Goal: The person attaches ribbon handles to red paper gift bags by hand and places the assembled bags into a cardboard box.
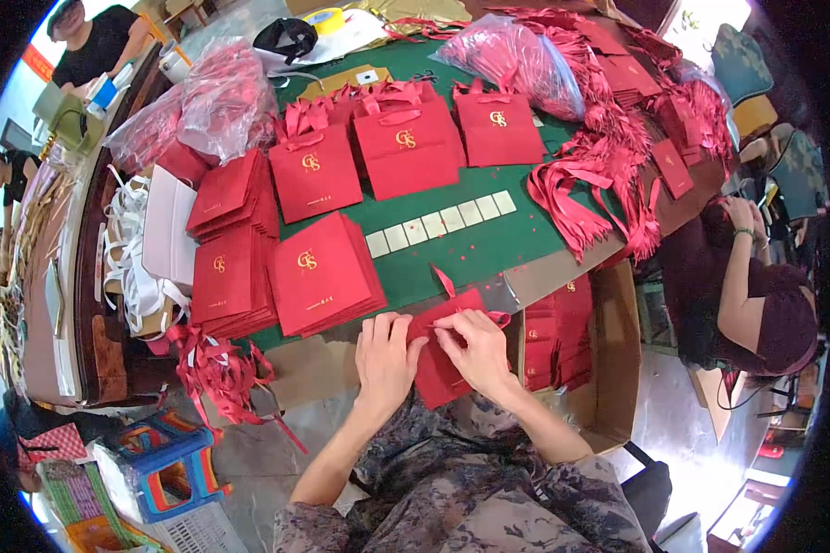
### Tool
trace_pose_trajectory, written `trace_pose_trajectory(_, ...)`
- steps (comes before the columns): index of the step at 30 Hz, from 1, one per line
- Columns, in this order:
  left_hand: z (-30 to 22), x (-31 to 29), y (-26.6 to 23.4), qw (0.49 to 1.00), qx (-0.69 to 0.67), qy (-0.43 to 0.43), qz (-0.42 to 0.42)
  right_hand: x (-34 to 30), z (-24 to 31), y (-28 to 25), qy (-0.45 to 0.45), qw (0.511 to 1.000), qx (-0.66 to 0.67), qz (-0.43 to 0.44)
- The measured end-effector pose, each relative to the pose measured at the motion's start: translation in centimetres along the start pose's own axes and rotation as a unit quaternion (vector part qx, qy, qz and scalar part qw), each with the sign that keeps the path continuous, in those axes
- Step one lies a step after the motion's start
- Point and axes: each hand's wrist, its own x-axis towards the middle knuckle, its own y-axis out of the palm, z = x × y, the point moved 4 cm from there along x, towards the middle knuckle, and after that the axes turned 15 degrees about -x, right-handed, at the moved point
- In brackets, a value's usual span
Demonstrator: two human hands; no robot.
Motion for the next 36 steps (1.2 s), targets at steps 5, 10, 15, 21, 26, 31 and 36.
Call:
trace_pose_trajectory(5, 0.2, 0.8, -0.3, 1.0, -0.019, 0.015, 0.002, -0.1, -0.1, 0.1, -0.004, 1.0, -0.001, -0.006)
trace_pose_trajectory(10, 1.5, 1.6, -0.7, 0.986, -0.157, -0.037, 0.035, -0.3, -0.1, 0.0, -0.004, 1.0, 0.012, -0.001)
trace_pose_trajectory(15, 1.9, 1.5, -0.4, 0.973, -0.203, -0.099, 0.046, -0.6, 0.4, -0.2, -0.014, 1.0, 0.019, 0.007)
trace_pose_trajectory(21, 2.7, 1.5, 0.6, 0.943, -0.281, -0.151, 0.096, -0.8, 0.7, -0.2, 0.02, 0.999, 0.032, -0.005)
trace_pose_trajectory(26, 3.1, 1.4, 0.9, 0.913, -0.342, -0.19, 0.117, -0.7, 0.2, -0.2, 0.059, 0.998, 0.035, 0.015)
trace_pose_trajectory(31, 3.0, 1.6, 0.9, 0.921, -0.334, -0.179, 0.096, -0.5, 0.0, -0.3, 0.018, 0.998, 0.05, 0.02)
trace_pose_trajectory(36, 3.3, 1.5, 1.3, 0.914, -0.345, -0.189, 0.102, -0.4, 0.2, -0.1, -0.005, 1.0, 0.029, 0.005)
